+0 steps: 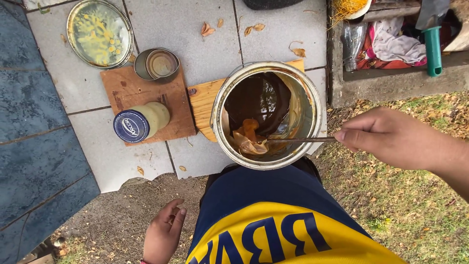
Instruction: Stirring and mixing a thick, viscous substance in a metal can using a wooden stick in an outdoor work area.
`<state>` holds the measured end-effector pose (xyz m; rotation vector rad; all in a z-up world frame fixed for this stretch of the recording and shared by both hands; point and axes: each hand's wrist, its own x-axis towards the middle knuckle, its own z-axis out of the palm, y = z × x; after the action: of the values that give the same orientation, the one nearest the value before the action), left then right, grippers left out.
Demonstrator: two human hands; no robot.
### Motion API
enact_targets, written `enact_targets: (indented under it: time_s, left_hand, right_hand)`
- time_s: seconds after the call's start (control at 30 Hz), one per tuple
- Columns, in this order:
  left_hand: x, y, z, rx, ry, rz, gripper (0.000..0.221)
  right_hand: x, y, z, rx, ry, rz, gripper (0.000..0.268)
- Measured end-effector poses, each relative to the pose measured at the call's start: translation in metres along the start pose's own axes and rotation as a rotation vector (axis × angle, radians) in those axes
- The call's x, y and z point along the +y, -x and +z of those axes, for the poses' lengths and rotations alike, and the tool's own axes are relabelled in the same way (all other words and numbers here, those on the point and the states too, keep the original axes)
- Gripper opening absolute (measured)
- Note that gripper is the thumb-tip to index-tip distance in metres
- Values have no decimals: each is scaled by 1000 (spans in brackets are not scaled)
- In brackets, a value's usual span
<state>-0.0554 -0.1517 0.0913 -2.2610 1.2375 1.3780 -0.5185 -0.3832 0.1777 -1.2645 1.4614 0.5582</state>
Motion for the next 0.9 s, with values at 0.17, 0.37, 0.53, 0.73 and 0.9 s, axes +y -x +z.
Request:
enact_targets:
  time_s: [0.17, 0.37, 0.53, 0.73, 0.9]
  left_hand:
    - [8, 3, -3, -56, -16, -70, 43]
    - [-3, 0, 3, -40, 14, -45, 43]
    - [0, 0, 1, -43, -12, 11, 43]
    - [-6, -10, 4, 47, -44, 172, 41]
    - [21, -17, -8, 124, -7, 303, 36]
  right_hand:
    - [42, -12, 27, -11, -330, -246, 48]
    - [60, -17, 48, 74, -432, -267, 46]
    - [72, -18, 53, 76, -550, -492, 44]
    - [67, 1, 30, 101, -559, -563, 45]
    - [66, 18, 16, -3, -760, -586, 40]
